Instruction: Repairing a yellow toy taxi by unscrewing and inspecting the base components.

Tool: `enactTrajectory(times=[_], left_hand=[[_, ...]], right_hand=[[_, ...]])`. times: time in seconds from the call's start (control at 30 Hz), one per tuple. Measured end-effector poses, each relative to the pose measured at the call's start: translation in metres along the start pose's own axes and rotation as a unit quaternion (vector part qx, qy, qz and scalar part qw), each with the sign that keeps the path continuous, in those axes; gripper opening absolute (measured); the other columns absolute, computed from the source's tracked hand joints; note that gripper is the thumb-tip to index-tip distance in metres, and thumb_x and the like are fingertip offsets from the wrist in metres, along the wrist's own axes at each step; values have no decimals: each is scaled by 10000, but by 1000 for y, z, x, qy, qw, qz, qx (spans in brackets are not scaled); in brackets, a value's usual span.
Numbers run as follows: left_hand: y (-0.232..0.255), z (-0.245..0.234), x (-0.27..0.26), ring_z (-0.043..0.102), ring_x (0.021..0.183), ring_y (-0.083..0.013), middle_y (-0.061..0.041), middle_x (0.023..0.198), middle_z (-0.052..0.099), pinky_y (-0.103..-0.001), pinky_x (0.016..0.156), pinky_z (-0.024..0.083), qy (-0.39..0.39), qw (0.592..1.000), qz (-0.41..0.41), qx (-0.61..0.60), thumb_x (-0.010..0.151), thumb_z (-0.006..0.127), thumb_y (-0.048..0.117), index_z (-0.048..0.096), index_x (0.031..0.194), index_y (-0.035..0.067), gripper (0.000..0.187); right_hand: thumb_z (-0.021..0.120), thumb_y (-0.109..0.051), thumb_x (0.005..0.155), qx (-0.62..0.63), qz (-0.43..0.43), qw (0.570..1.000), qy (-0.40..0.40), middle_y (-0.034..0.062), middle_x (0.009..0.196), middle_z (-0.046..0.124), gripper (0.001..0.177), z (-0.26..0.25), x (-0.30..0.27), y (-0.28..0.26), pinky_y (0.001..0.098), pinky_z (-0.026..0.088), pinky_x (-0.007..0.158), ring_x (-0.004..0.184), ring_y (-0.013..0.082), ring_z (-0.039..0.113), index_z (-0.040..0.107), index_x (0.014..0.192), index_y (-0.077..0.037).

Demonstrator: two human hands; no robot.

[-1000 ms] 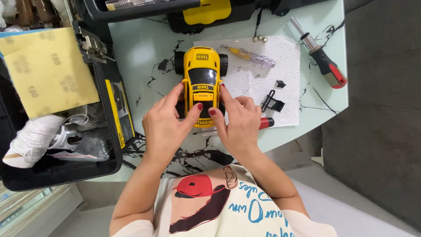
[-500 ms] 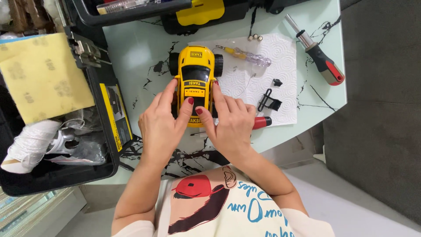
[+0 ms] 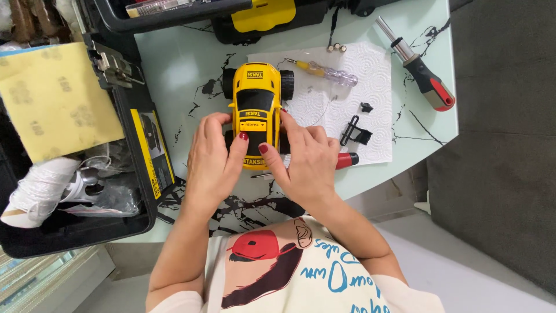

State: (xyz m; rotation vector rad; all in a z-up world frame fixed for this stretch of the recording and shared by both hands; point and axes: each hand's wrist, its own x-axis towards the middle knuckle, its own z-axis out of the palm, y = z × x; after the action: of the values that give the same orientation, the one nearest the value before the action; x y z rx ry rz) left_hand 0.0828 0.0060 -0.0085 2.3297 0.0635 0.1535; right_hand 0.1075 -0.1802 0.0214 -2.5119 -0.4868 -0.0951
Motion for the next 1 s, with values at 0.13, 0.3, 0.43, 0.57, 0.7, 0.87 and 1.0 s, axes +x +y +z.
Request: enactTrajectory(times=[0.13,0.3,0.43,0.57,0.7,0.87,1.0], left_hand=[[10,1,4,680,1145,-457,-282,1267,643,-496,961,521,-11,998,-51,-31,1022,695,367,420,1398,-49,625],[50,-1,19,679,994,-497,-329,1267,622,-535,818,557,-49,990,-133,23,768,856,582,205,1510,-10,1151],[49,19,13,671,968,-526,-369,1312,547,-543,784,571,8,997,-49,60,729,880,558,140,1531,-21,1236],[50,26,12,675,878,-499,-320,1372,489,-546,751,575,8,992,-54,113,794,842,401,134,1571,45,1110],[55,24,14,681,832,-491,-292,1345,511,-553,709,572,-18,990,-86,106,784,829,369,132,1569,71,1092],[51,17,15,677,881,-517,-290,1315,551,-566,752,567,-25,993,-91,65,797,828,352,131,1578,86,1080],[42,15,13,677,997,-528,-327,1386,540,-556,823,560,3,998,-49,46,813,829,327,117,1583,73,1079]], right_hand=[[666,-452,947,-19,-3,1000,0,114,1097,711,632,0,0,2,439,328,802,955,280,565,552,1396,-21],[670,-151,986,17,-2,998,66,95,1189,709,321,-3,-13,10,419,457,923,1060,299,616,650,1299,-83],[655,-30,1004,73,50,990,114,90,1112,707,185,-5,-23,31,399,499,887,968,228,619,689,1185,-52],[620,-62,1056,313,204,918,133,54,1145,624,211,13,-41,63,358,497,793,971,165,583,586,1264,-56],[569,-93,1049,659,274,692,108,78,1358,553,391,15,-40,79,389,482,1056,1240,202,559,432,1412,-47],[533,-190,1029,706,301,641,-5,128,1424,580,465,13,-31,73,407,439,1113,1306,241,554,463,1461,-33],[452,-385,1065,671,269,683,-103,123,1480,578,579,25,-24,79,429,371,1135,1330,223,529,486,1496,1]])
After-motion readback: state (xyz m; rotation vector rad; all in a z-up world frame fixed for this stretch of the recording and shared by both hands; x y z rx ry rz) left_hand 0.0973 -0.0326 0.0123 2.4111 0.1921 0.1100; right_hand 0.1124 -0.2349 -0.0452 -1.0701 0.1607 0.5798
